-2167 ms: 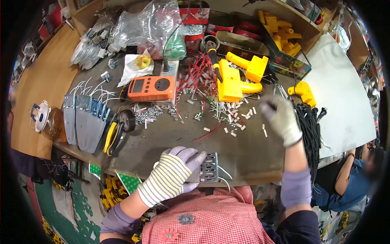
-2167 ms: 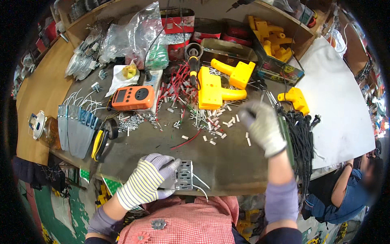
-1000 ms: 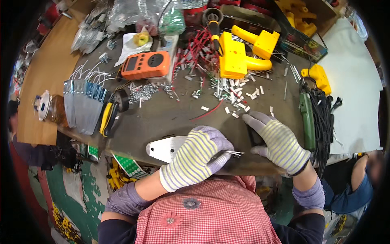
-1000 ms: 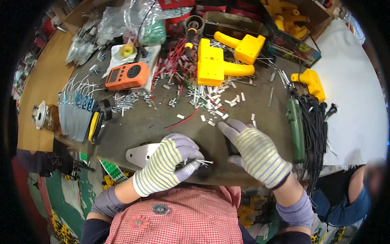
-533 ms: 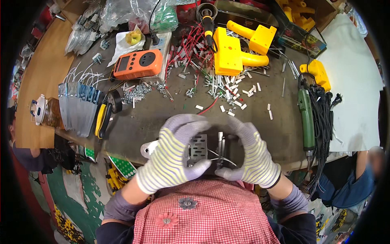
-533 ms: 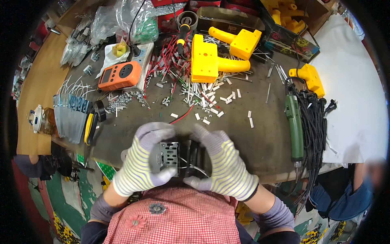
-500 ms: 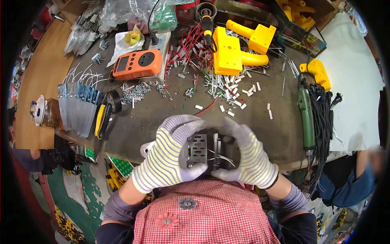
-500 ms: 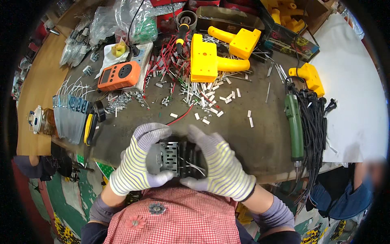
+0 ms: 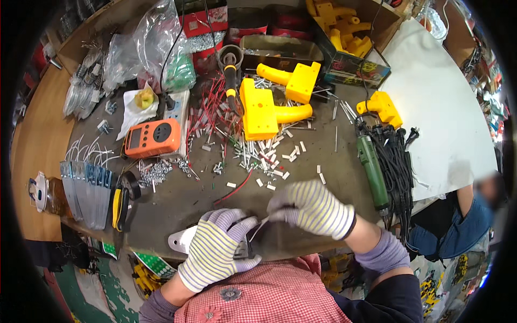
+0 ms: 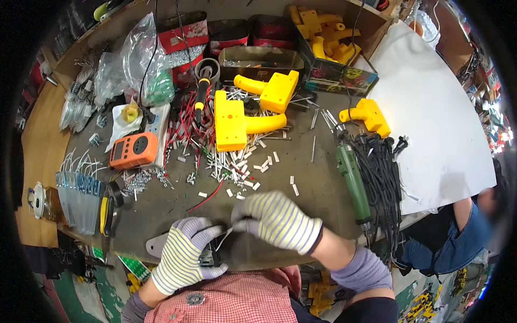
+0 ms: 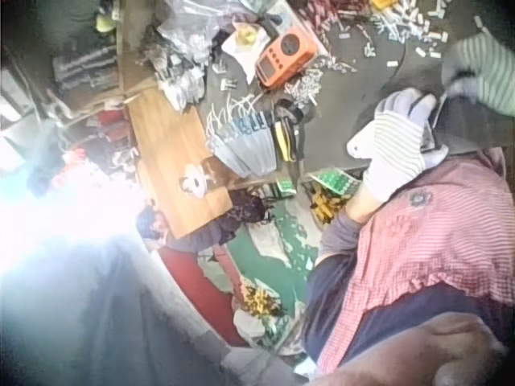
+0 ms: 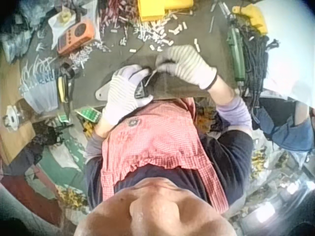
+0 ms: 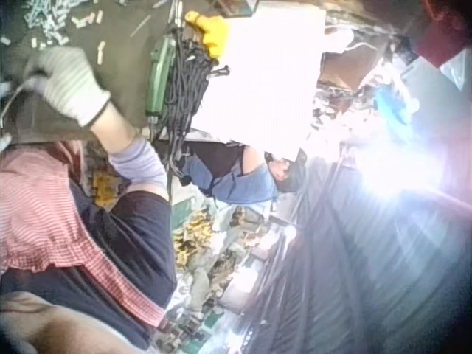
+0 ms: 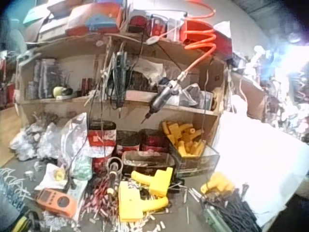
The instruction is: Assembling a yellow plastic housing with internal electrical wiring and components.
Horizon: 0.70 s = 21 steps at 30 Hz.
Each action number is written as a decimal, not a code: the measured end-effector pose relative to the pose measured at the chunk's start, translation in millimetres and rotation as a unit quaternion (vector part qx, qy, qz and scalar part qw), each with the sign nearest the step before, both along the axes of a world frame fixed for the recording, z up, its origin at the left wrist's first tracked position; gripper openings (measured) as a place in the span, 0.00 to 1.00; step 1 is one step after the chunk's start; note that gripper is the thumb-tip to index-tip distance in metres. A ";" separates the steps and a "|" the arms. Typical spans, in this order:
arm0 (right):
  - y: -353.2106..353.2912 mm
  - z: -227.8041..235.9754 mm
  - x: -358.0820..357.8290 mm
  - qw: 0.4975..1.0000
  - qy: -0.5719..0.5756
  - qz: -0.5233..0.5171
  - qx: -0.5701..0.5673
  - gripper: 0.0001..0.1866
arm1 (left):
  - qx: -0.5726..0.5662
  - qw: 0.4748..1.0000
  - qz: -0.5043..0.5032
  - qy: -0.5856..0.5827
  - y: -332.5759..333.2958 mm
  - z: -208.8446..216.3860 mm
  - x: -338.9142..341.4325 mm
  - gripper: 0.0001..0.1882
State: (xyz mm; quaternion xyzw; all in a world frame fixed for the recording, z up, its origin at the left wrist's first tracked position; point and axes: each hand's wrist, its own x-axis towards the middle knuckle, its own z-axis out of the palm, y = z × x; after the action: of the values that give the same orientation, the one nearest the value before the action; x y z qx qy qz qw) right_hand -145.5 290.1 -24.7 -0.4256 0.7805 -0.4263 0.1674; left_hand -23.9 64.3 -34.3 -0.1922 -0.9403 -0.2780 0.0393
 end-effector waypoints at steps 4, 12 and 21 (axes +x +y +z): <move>-3.3 9.6 -75.6 0.920 0.359 -0.152 0.031 0.16 | 0.018 1.000 -0.015 -0.015 -0.2 1.9 -4.1 0.40; -20.7 -2.2 -137.3 0.891 0.404 -0.163 0.129 0.35 | 0.015 0.999 -0.033 -0.009 -6.8 6.5 -3.3 0.47; 17.8 36.5 -44.7 0.905 0.380 -0.059 -0.181 0.21 | 0.592 0.780 -0.019 -0.201 13.2 47.0 -32.9 0.51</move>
State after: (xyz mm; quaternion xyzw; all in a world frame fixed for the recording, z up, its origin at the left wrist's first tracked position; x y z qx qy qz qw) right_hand -190.2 307.9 11.9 -0.5317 0.7181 -0.3749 -0.2473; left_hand -56.8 77.5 12.7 -0.0890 -0.5731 -0.8131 -0.0504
